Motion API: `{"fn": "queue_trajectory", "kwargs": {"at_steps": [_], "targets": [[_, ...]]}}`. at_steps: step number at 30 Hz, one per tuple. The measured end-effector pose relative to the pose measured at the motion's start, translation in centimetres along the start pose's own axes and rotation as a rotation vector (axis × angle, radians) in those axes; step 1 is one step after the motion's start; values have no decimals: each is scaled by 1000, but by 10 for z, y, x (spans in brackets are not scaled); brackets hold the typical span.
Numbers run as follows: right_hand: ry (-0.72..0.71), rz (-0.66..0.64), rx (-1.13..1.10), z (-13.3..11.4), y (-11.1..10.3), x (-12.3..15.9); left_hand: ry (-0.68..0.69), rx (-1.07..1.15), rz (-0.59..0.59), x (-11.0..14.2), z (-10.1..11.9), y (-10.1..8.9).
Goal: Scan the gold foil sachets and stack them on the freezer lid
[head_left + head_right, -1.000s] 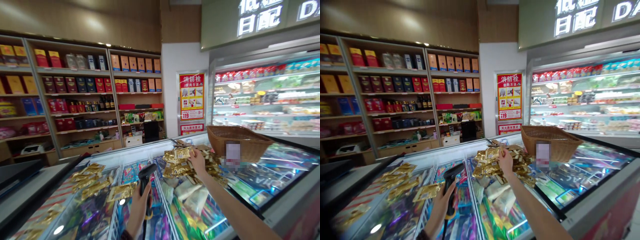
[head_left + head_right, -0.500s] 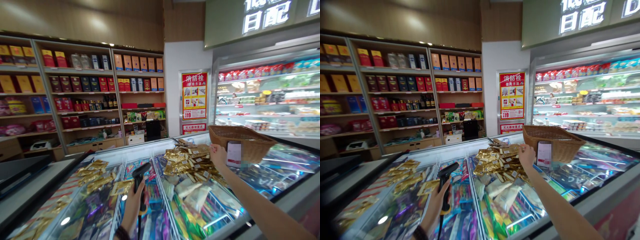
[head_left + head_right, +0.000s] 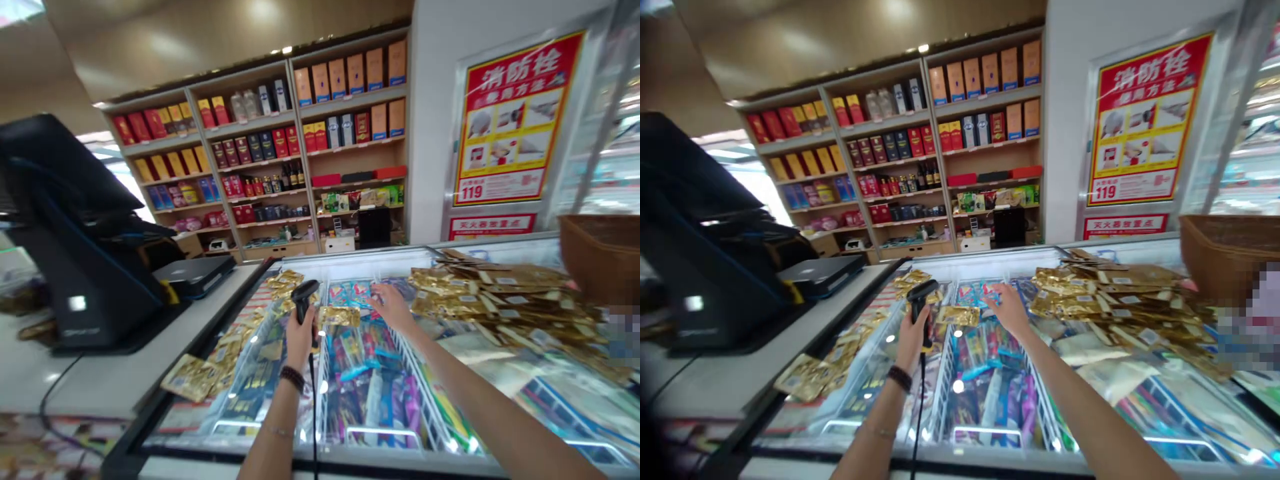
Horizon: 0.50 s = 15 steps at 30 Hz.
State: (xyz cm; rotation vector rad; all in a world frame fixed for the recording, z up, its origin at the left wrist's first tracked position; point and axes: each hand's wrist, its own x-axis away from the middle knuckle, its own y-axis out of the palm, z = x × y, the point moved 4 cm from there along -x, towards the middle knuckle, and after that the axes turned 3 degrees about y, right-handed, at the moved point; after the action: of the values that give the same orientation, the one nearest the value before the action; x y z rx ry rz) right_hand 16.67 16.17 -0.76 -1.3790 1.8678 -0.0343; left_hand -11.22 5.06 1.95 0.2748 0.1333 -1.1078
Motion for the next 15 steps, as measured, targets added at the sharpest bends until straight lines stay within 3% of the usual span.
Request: {"fn": "queue_trajectory", "kwargs": {"at_steps": [2,5,8,15], "targets": [[17,-75,0,-11,34,17,-19,-13,34,-1,0,-4],[68,-115,11,-15,56,32,-49,7,31,-2,-4,-3],[147,-94,-3,-5,55,31,-63,17,1,0,-9,2],[313,94,-200,25,35,18,-67,-74,-143,15,-15,19]]}}
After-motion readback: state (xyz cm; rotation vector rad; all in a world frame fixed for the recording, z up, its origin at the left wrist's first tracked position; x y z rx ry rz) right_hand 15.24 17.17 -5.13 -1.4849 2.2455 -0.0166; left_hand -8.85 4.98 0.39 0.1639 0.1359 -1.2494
